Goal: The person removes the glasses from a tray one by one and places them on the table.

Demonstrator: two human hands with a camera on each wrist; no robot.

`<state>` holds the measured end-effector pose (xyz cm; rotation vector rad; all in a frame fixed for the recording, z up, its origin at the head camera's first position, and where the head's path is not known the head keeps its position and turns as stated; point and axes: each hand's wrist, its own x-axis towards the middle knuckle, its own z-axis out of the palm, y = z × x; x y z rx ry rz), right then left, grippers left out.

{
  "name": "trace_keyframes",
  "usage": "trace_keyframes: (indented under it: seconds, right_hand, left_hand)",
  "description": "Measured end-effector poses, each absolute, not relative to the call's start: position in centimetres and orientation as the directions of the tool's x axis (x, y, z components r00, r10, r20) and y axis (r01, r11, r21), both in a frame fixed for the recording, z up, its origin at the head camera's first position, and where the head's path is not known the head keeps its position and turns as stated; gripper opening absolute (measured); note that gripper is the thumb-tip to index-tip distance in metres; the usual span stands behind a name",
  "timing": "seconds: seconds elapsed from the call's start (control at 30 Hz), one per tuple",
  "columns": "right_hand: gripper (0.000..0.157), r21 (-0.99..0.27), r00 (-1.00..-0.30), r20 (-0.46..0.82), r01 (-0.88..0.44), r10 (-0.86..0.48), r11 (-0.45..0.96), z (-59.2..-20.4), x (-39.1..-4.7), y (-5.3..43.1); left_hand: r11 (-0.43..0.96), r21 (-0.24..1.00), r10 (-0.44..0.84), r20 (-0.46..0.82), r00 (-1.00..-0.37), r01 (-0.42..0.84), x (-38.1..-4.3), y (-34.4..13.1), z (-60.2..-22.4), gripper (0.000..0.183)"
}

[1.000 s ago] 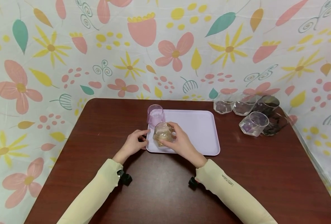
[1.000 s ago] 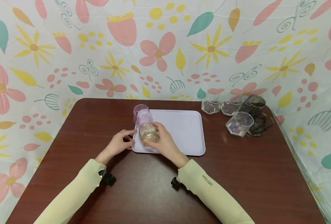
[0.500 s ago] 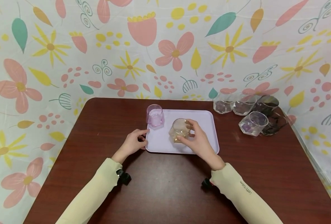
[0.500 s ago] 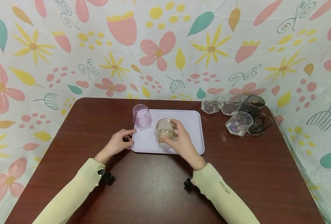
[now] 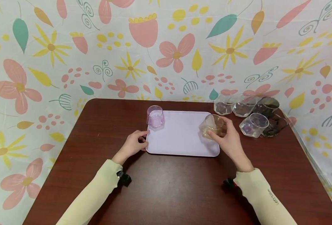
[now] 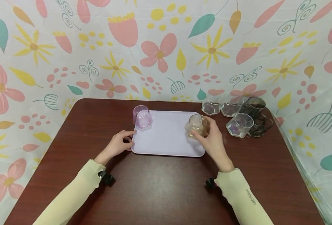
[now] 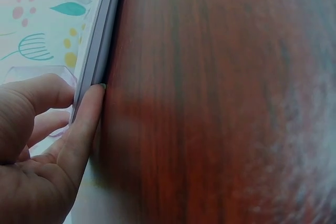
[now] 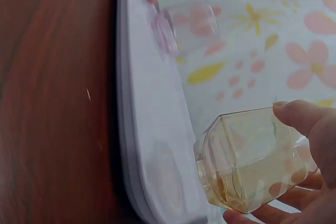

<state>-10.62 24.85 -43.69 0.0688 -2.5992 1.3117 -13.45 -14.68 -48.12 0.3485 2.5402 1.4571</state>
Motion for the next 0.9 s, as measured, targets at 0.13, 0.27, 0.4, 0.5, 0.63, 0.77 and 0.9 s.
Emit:
trace_keyframes:
  seconds: [0.13,0.27,0.4,0.5,0.63,0.77,0.9]
  right_hand:
    - [0.080,-0.785,-0.975,0.192,-0.085,0.109,0.614,-43.5,-10.8,26.7]
    - [0.081,-0.770,-0.972,0.194,-0.066,0.134,0.635,-43.6,-11.3,28.3]
    - [0.081,-0.741,-0.965,0.214,-0.058,0.154,0.668,-44.0,-11.9,29.2]
    - [0.080,-0.744,-0.963,0.210,-0.044,0.171,0.667,-44.3,-12.3,29.4]
    - [0.079,-0.766,-0.960,0.200,-0.028,0.196,0.642,-44.6,-12.9,29.6]
    - [0.080,-0.765,-0.959,0.189,-0.009,0.212,0.644,-44.9,-13.3,29.6]
    - [0.082,-0.765,-0.961,0.168,0.014,0.220,0.644,-45.1,-13.6,29.6]
  left_hand:
    - [0.473,0.874,0.298,-0.041,-0.954,0.110,-13.4,-14.7,-48.2,0.055]
    - [0.475,0.874,0.289,-0.044,-0.956,0.103,-13.3,-14.7,-48.4,0.057]
    - [0.481,0.872,0.284,-0.051,-0.957,0.096,-13.3,-14.7,-48.4,0.058]
    - [0.483,0.870,0.284,-0.051,-0.957,0.097,-13.2,-14.7,-48.4,0.058]
    - [0.486,0.868,0.285,-0.046,-0.957,0.103,-13.2,-14.7,-48.4,0.058]
    - [0.487,0.867,0.284,-0.041,-0.958,0.108,-13.1,-14.6,-48.4,0.058]
    - [0.491,0.865,0.283,-0.041,-0.958,0.108,-13.1,-14.6,-48.3,0.058]
